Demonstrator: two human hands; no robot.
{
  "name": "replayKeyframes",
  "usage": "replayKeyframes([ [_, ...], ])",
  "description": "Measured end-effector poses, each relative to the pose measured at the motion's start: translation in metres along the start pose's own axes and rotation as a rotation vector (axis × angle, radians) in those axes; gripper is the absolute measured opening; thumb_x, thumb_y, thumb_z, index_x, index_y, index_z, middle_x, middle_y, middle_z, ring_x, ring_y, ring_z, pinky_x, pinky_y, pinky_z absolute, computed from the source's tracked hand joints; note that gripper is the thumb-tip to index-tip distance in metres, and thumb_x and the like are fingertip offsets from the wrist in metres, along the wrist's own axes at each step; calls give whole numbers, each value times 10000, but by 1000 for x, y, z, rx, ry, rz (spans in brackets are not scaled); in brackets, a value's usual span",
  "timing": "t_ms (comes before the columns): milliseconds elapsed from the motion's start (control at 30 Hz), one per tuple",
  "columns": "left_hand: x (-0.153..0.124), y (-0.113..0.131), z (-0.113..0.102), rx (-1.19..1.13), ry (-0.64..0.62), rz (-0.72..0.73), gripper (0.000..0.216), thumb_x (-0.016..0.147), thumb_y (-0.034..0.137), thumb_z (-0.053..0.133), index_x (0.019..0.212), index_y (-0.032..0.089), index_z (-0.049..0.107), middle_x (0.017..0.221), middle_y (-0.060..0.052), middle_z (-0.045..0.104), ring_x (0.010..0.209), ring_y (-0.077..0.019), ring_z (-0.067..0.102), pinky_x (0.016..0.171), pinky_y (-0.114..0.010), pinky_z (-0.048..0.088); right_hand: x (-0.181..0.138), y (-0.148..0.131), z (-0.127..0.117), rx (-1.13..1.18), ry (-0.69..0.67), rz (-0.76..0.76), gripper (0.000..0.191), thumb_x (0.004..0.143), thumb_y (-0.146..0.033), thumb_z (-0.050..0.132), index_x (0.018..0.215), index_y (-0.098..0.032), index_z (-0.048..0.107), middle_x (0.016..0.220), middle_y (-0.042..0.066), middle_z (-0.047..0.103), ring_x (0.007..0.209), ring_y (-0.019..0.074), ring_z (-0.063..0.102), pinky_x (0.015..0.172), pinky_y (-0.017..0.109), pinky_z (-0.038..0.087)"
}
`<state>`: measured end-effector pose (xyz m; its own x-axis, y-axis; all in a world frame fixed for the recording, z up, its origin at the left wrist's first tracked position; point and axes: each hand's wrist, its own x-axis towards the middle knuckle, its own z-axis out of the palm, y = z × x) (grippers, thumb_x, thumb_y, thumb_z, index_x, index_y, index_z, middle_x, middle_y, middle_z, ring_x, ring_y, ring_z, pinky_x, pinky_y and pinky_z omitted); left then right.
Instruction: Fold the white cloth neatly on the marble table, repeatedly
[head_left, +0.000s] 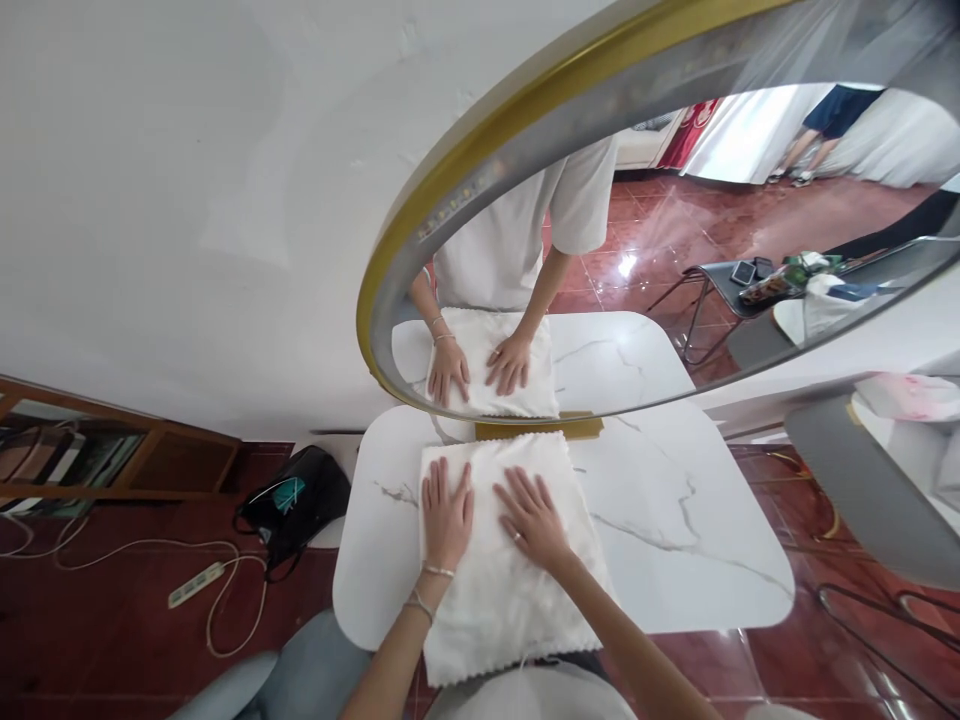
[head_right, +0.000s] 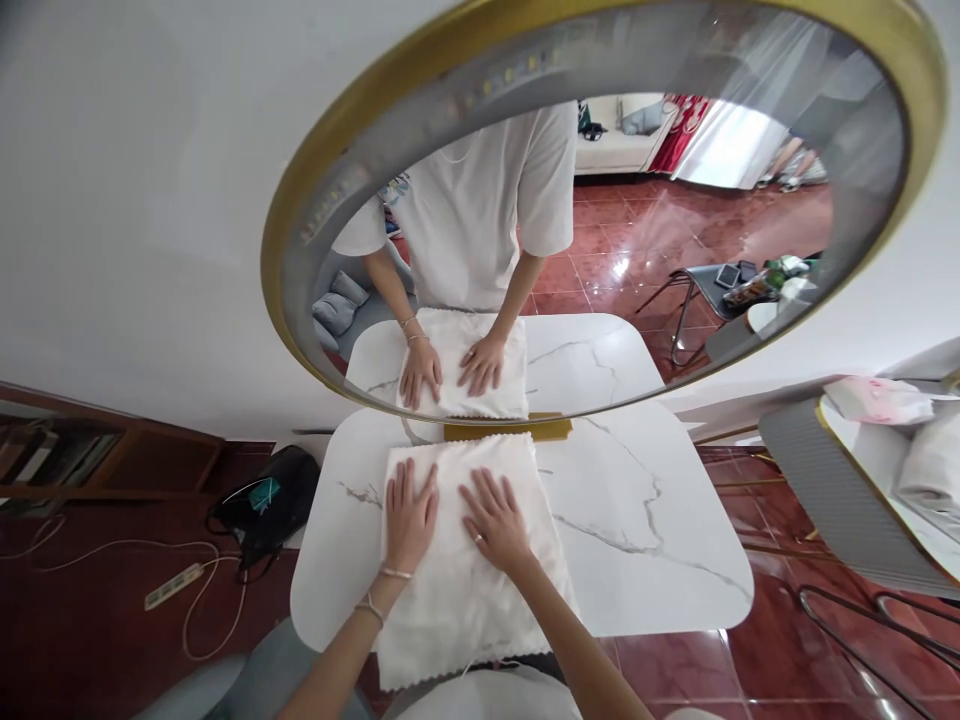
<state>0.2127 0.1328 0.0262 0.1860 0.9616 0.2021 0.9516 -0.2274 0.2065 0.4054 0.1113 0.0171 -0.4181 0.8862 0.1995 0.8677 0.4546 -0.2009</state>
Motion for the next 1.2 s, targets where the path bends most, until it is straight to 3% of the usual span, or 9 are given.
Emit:
replayKeyframes([
  [100, -10, 40, 5, -75, -72, 168, 520, 931, 394, 437, 1439, 350, 334, 1573, -62, 176, 1436, -344, 162, 1115, -618, 189, -46, 25, -12, -75, 23, 148, 546, 962, -373, 389, 1483, -281, 252, 1552, 82, 210, 1429, 264, 192, 1131, 511, 184],
  [200, 6, 81, 16, -143, -151, 348, 539, 930, 459, 412, 1446, 344, 310, 1568, -52, 201, 1438, -314, 170, 1121, -654, 102, -70, 57, -20, -108, 66, 284, 574, 962, -408, 369, 1496, -267, 211, 1547, 84, 231, 1417, 252, 231, 1122, 484, 227],
  [300, 31, 113, 30, -184, -164, 436, 544, 930, 447, 411, 1444, 296, 321, 1565, -65, 211, 1445, -278, 156, 1140, -616, 114, -75, 89, -27, -127, 130, 476, 632, 956, -484, 346, 1507, -226, 177, 1530, 95, 274, 1401, 245, 262, 1065, 432, 334],
  [400, 47, 125, 37, -196, -170, 463, 537, 925, 450, 419, 1433, 292, 344, 1562, -66, 221, 1445, -268, 156, 1146, -591, 132, -63, 108, -30, -155, 103, 620, 633, 948, -521, 337, 1500, -242, 205, 1522, 93, 295, 1388, 264, 272, 1005, 454, 375],
  [567, 39, 102, 28, -156, -143, 364, 532, 913, 459, 445, 1422, 324, 368, 1559, -50, 233, 1439, -263, 185, 1155, -564, 114, -30, 90, -21, -128, -24, 585, 620, 946, -514, 338, 1495, -260, 204, 1545, 98, 231, 1412, 287, 197, 993, 538, 333],
  [767, 10, 30, 1, -46, -138, 246, 530, 910, 421, 460, 1425, 337, 367, 1548, -62, 259, 1427, -268, 225, 1144, -552, 124, 9, 10, 6, -29, 18, 504, 531, 966, -414, 331, 1457, -210, 321, 1539, 105, 247, 1419, 281, 181, 1021, 551, 292],
  [867, -1, -11, -13, 5, -136, 180, 520, 910, 414, 461, 1416, 318, 391, 1537, -78, 283, 1416, -279, 253, 1137, -552, 145, 20, -34, 15, 49, 61, 361, 486, 969, -349, 334, 1420, -177, 393, 1505, 122, 323, 1418, 267, 192, 1074, 536, 240],
  [1033, -47, -39, -34, 52, -4, 41, 461, 926, 385, 438, 1371, 273, 469, 1521, -100, 316, 1416, -308, 248, 1115, -563, 215, -14, -83, 7, 122, 12, 34, 613, 929, -439, 423, 1480, -219, 267, 1545, 122, 221, 1433, 308, 141, 1118, 593, 126],
  [1200, -126, -7, -35, 17, -73, 155, 570, 877, 448, 501, 1421, 324, 387, 1518, -71, 328, 1401, -286, 291, 1105, -510, 291, -81, -82, -11, 42, -21, -12, 717, 883, -556, 463, 1493, -268, 222, 1547, 92, 224, 1425, 319, 175, 1129, 571, 125],
])
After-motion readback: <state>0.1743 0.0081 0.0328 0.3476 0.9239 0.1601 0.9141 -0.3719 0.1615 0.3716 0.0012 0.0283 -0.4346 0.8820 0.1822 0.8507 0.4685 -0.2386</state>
